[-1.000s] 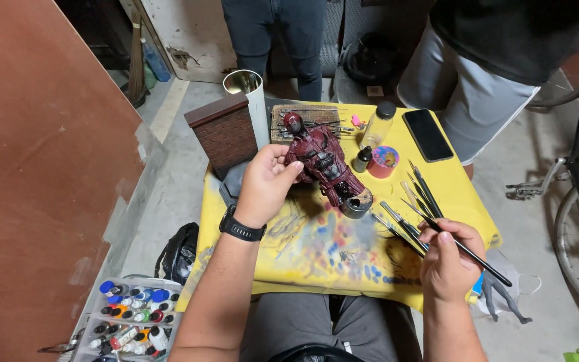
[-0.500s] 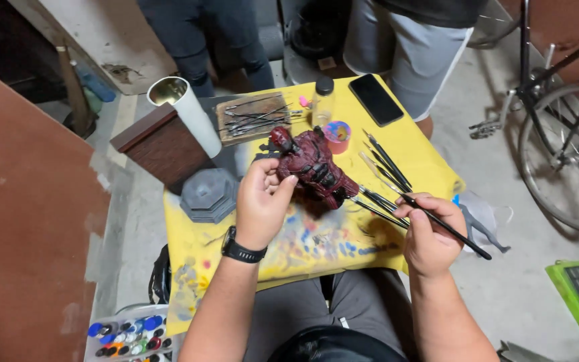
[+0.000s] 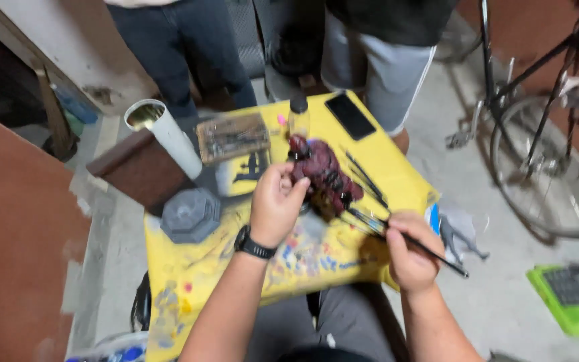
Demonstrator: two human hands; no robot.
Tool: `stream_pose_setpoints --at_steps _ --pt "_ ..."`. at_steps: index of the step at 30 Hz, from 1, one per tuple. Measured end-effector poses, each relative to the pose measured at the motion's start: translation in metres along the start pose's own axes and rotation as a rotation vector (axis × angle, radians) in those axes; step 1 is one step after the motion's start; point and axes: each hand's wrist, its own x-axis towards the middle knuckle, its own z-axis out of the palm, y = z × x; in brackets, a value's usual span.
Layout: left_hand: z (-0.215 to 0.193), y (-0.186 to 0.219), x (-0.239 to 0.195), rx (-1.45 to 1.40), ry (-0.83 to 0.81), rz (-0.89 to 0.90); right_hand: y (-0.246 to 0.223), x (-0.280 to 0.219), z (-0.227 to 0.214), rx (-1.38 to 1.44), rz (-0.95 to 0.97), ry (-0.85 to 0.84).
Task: A person is meticulously painting and assembling a miniature action figure at a workspace.
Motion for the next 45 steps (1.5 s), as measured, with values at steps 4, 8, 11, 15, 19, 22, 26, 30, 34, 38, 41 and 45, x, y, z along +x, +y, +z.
stream_pose_setpoints --at_steps 4,8,11,15,19,22,26,30,34,38,41,45 --pt "0.007 0.033 0.002 0.135 -0.018 -0.115 -0.001 -0.002 0.005 -0.029 0.162 0.066" --pt "0.004 0.021 -0.001 0.217 0.000 -0.197 0.002 -0.009 0.005 0.014 0.186 0.056" --pt "0.001 0.023 0.000 0.216 0.008 -0.207 0.004 -0.009 0.005 0.043 0.206 0.081" --pt "-0.005 0.014 -0.001 0.183 0.039 -0.189 0.000 -0.004 0.012 0.079 0.198 0.056" --pt "-0.013 0.007 -0.001 0.110 0.084 -0.137 0.005 -0.002 0.017 0.111 0.218 0.036" --pt "-0.022 0.007 -0.004 0.096 0.076 -0.137 0.004 -0.002 0.022 0.157 0.242 0.037" --pt "-0.031 0.002 -0.005 0.158 0.116 -0.144 0.002 0.003 0.030 0.155 0.215 0.015" --pt "-0.038 -0.006 -0.005 0.174 0.148 -0.130 0.001 0.004 0.033 0.162 0.195 0.002" --pt "-0.043 -0.001 -0.006 0.180 0.145 -0.153 0.000 0.005 0.036 0.166 0.180 -0.002" --pt "-0.046 -0.010 -0.005 0.116 0.172 -0.130 0.000 0.004 0.038 0.157 0.187 0.009" --pt "-0.051 -0.012 -0.002 0.085 0.193 -0.110 0.002 0.007 0.044 0.171 0.162 0.013" --pt "-0.054 -0.009 0.000 0.029 0.190 -0.028 0.013 0.007 0.050 0.010 0.301 0.013"
